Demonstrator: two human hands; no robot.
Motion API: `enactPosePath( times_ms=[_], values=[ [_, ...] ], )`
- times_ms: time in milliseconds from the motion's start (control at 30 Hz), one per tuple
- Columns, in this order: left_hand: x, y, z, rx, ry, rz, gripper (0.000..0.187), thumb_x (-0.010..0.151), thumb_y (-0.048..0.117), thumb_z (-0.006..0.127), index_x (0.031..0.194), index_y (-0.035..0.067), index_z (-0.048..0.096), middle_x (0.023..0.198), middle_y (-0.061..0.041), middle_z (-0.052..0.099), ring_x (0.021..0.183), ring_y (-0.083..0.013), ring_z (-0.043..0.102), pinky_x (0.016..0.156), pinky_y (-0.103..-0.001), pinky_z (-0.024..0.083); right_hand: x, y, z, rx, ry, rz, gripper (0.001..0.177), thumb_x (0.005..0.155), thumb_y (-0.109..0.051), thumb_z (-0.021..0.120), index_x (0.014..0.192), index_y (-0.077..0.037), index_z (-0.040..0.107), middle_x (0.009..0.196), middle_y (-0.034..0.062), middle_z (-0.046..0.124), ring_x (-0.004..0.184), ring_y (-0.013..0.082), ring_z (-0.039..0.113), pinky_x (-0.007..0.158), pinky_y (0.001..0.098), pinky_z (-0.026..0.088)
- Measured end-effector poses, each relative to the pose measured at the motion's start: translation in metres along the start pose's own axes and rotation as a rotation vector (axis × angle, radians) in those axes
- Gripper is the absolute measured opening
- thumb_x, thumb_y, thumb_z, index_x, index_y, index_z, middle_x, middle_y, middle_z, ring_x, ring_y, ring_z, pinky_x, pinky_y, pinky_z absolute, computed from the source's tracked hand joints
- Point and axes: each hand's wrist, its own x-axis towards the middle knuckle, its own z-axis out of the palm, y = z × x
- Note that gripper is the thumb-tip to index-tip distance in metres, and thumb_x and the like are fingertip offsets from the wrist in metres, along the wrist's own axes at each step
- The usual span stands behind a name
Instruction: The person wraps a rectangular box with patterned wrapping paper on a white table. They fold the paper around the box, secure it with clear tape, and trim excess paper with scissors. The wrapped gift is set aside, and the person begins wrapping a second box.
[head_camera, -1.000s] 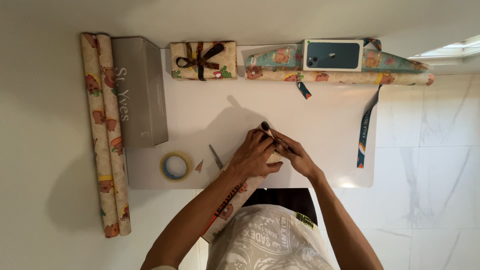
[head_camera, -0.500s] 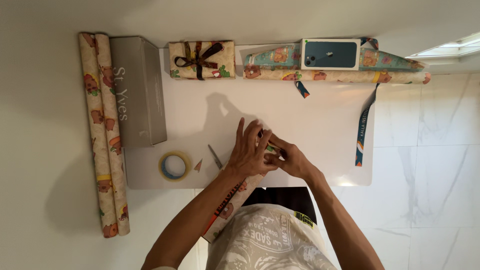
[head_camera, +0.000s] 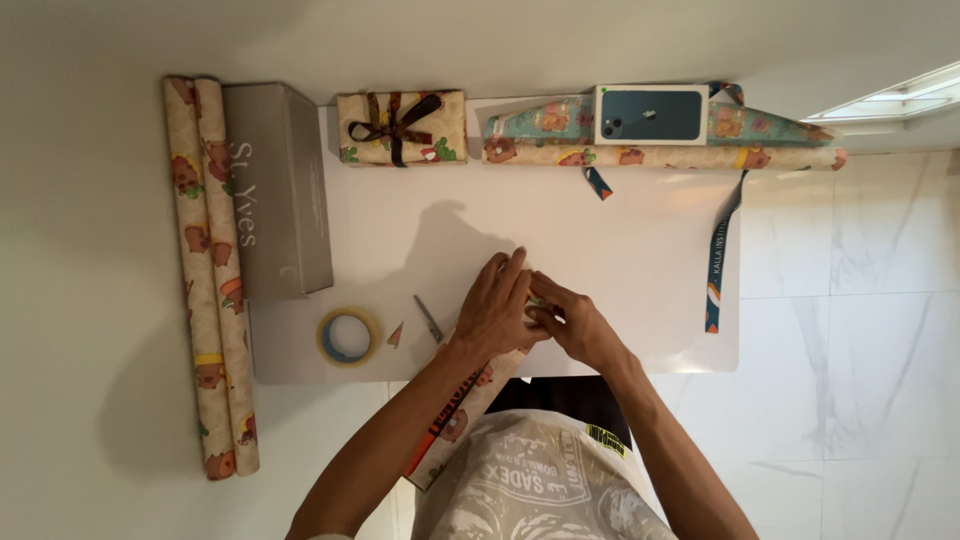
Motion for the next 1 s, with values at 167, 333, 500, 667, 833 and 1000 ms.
enactPosePath(
  times_ms=[167,333,500,667,833,1000],
  values=[
    [-0.010,-0.001,-0.014,-0.162,-0.010,-0.056,0.079,0.070,0.039,0.091,0.123,-0.007,0.055,0.132,-0.022,0.045,0.127,-0.0395,0.052,0.106,-0.046,0.052,0.000,-0.003,0.006,-0.070,0.051,-0.033,0.053,0.090,0.007,0.062,0.142,-0.002,0.054,0.148,0.0216,0.054,0.112,0.0321,0.072,0.088,0.0370,0.061],
    [-0.022,-0.005,-0.023,-0.293,-0.060,-0.114,0.084,0.072,0.043,0.091,0.129,-0.006,0.052,0.142,-0.026,0.040,0.134,-0.0420,0.048,0.105,-0.047,0.051,-0.007,-0.005,0.017,-0.118,0.166,-0.078,0.054,0.089,0.011,0.060,0.141,0.000,0.056,0.150,0.0249,0.050,0.125,0.0381,0.062,0.088,0.0386,0.059],
    [-0.025,-0.003,-0.026,-0.251,0.013,-0.054,0.086,0.076,0.042,0.089,0.135,-0.006,0.049,0.137,-0.024,0.042,0.135,-0.0431,0.046,0.109,-0.049,0.051,-0.014,-0.004,0.029,-0.140,0.270,-0.123,0.054,0.088,0.015,0.059,0.140,0.000,0.057,0.149,0.0258,0.052,0.133,0.0405,0.055,0.092,0.0384,0.059],
    [-0.029,0.009,-0.031,-0.204,-0.044,-0.127,0.084,0.080,0.037,0.086,0.140,-0.006,0.047,0.136,-0.026,0.043,0.132,-0.0423,0.048,0.107,-0.048,0.051,-0.017,-0.004,0.033,-0.144,0.284,-0.093,0.062,0.081,0.020,0.054,0.140,0.000,0.056,0.150,0.0253,0.050,0.124,0.0384,0.063,0.091,0.0365,0.060],
    [-0.028,0.014,-0.030,-0.168,-0.054,-0.164,0.083,0.080,0.035,0.086,0.141,-0.006,0.048,0.135,-0.028,0.041,0.130,-0.0430,0.048,0.107,-0.049,0.051,-0.020,-0.004,0.039,-0.167,0.328,-0.085,0.062,0.080,0.021,0.055,0.138,0.001,0.058,0.148,0.0243,0.053,0.123,0.0371,0.064,0.092,0.0368,0.060],
    [-0.029,0.011,-0.026,-0.197,-0.042,-0.145,0.086,0.075,0.033,0.083,0.138,-0.013,0.045,0.156,-0.035,0.032,0.135,-0.0438,0.046,0.112,-0.051,0.046,-0.020,0.002,0.049,-0.172,0.418,-0.011,0.046,0.089,0.013,0.063,0.132,-0.003,0.065,0.139,0.0187,0.064,0.109,0.0274,0.075,0.088,0.0322,0.063]
  ],
)
